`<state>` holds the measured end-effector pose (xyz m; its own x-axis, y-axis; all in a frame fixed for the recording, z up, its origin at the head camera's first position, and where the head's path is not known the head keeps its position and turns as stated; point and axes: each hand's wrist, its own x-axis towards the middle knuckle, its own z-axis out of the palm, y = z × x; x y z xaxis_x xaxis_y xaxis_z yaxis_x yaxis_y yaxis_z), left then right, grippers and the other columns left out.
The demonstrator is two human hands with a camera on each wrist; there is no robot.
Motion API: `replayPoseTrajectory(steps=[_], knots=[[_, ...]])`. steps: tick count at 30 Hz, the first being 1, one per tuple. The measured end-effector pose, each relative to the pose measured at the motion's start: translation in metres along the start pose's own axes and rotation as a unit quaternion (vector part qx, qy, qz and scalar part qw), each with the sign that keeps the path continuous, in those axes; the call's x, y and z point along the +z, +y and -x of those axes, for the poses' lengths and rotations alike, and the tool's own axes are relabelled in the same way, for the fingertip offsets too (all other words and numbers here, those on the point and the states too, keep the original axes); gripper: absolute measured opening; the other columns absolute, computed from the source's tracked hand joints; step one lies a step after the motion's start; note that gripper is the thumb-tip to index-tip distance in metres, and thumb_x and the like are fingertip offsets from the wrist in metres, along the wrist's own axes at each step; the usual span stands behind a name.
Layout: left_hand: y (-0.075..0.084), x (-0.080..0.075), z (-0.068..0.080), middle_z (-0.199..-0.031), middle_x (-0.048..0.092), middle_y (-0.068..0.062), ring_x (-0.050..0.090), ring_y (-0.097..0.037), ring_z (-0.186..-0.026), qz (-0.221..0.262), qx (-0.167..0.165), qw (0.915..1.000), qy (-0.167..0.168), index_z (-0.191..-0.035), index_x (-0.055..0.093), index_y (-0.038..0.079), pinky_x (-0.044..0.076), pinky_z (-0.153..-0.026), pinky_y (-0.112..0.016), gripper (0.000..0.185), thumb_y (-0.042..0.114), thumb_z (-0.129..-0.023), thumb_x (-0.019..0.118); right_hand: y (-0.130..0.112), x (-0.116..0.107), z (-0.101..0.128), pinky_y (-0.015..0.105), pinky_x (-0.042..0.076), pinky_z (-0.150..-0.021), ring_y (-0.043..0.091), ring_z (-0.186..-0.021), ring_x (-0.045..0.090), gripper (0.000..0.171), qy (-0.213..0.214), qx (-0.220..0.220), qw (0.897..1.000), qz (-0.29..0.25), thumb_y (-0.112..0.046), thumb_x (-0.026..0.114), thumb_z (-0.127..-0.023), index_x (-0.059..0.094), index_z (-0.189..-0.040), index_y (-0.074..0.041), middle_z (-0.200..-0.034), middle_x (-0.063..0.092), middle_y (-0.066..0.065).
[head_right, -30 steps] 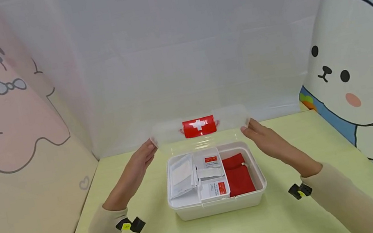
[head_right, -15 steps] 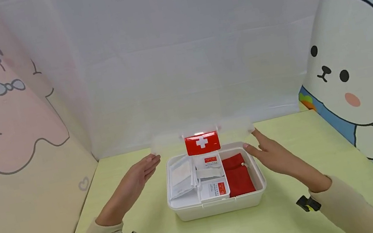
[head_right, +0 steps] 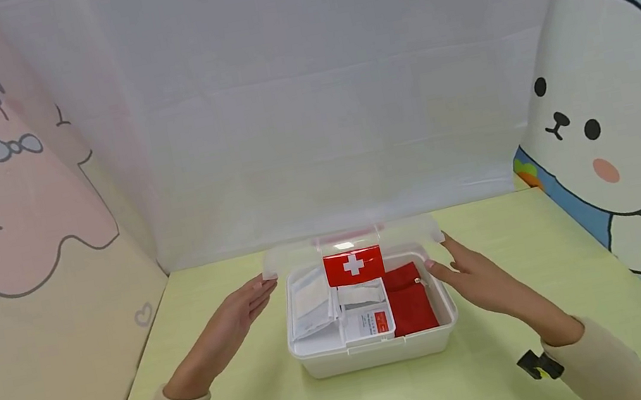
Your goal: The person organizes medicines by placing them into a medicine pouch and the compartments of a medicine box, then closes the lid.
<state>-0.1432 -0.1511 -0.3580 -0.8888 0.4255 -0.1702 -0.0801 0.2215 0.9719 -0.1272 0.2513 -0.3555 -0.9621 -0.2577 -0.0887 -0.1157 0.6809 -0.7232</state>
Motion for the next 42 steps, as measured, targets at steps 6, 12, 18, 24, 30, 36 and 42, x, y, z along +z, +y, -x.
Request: replayPoseTrajectory(steps=[6, 12, 18, 24, 30, 36, 42], knots=[[-0.005, 0.002, 0.002, -0.161, 0.025, 0.004, 0.022, -0.016, -0.151, 0.004, 0.011, 0.9999, 0.003, -0.155, 0.027, 0.015, 0.017, -0.123, -0.040, 0.062, 0.048, -0.103, 0.037, 0.004, 0.007, 0.006, 0.070, 0.039, -0.096, 0.054, -0.138, 0.032, 0.075, 0.033, -0.045, 0.998, 0.008, -0.035, 0.053, -0.100, 0.013, -0.157, -0.008, -0.156, 0.028, 0.026], [-0.008, 0.004, 0.003, -0.162, 0.024, 0.002, 0.021, -0.016, -0.151, 0.014, 0.018, 0.9997, 0.010, -0.155, 0.027, 0.012, 0.017, -0.123, -0.040, 0.063, 0.047, -0.103, 0.039, -0.004, 0.013, 0.017, 0.055, 0.042, -0.105, 0.041, -0.130, 0.042, 0.065, 0.221, -0.114, 0.966, 0.065, -0.019, 0.067, -0.092, 0.038, -0.147, -0.002, -0.143, 0.045, 0.024], [-0.010, 0.006, 0.003, -0.163, 0.023, -0.001, 0.019, -0.019, -0.152, 0.013, 0.021, 0.9996, 0.017, -0.155, 0.026, 0.011, 0.016, -0.123, -0.042, 0.064, 0.045, -0.103, 0.040, -0.018, 0.024, 0.031, 0.006, 0.045, -0.070, -0.009, -0.087, 0.056, 0.021, 0.330, -0.189, 0.924, 0.048, -0.001, 0.072, -0.084, 0.071, -0.104, -0.008, -0.096, 0.073, 0.007], [-0.013, 0.008, 0.004, -0.163, 0.022, -0.003, 0.017, -0.020, -0.152, 0.011, 0.009, 0.9997, 0.022, -0.155, 0.025, 0.010, 0.016, -0.123, -0.044, 0.071, 0.051, -0.101, 0.042, -0.027, 0.040, 0.036, 0.016, 0.046, -0.060, -0.002, -0.074, 0.054, 0.016, 0.233, -0.130, 0.963, 0.043, -0.013, 0.070, -0.090, 0.072, -0.105, -0.010, -0.085, 0.071, -0.003], [-0.015, 0.011, 0.006, -0.161, 0.028, 0.001, 0.020, -0.017, -0.151, 0.005, 0.005, 0.9996, 0.029, -0.155, 0.028, 0.011, 0.018, -0.123, -0.043, 0.069, 0.052, -0.100, 0.043, -0.025, 0.055, 0.027, 0.021, 0.051, -0.065, 0.004, -0.079, 0.059, 0.040, 0.094, -0.078, 0.993, -0.004, -0.027, 0.065, -0.094, 0.061, -0.129, -0.008, -0.097, 0.071, -0.002], [-0.018, 0.012, 0.009, -0.161, 0.027, 0.003, 0.018, -0.018, -0.152, -0.011, 0.006, 0.9995, 0.028, -0.155, 0.027, 0.013, 0.014, -0.123, -0.048, 0.067, 0.050, -0.101, 0.041, -0.028, 0.063, 0.022, 0.022, 0.053, -0.067, 0.011, -0.078, 0.064, 0.045, 0.023, -0.092, 0.993, -0.063, -0.029, 0.062, -0.096, 0.057, -0.131, -0.001, -0.100, 0.072, 0.008], [-0.024, 0.015, 0.014, -0.162, 0.026, 0.000, 0.017, -0.024, -0.152, -0.034, 0.007, 0.9985, 0.041, -0.156, 0.025, 0.012, 0.009, -0.122, -0.056, 0.064, 0.047, -0.103, 0.039, -0.025, 0.069, 0.023, 0.022, 0.052, -0.065, 0.009, -0.072, 0.062, 0.031, 0.014, -0.103, 0.992, -0.077, -0.026, 0.061, -0.097, 0.062, -0.119, -0.003, -0.087, 0.070, 0.005]])
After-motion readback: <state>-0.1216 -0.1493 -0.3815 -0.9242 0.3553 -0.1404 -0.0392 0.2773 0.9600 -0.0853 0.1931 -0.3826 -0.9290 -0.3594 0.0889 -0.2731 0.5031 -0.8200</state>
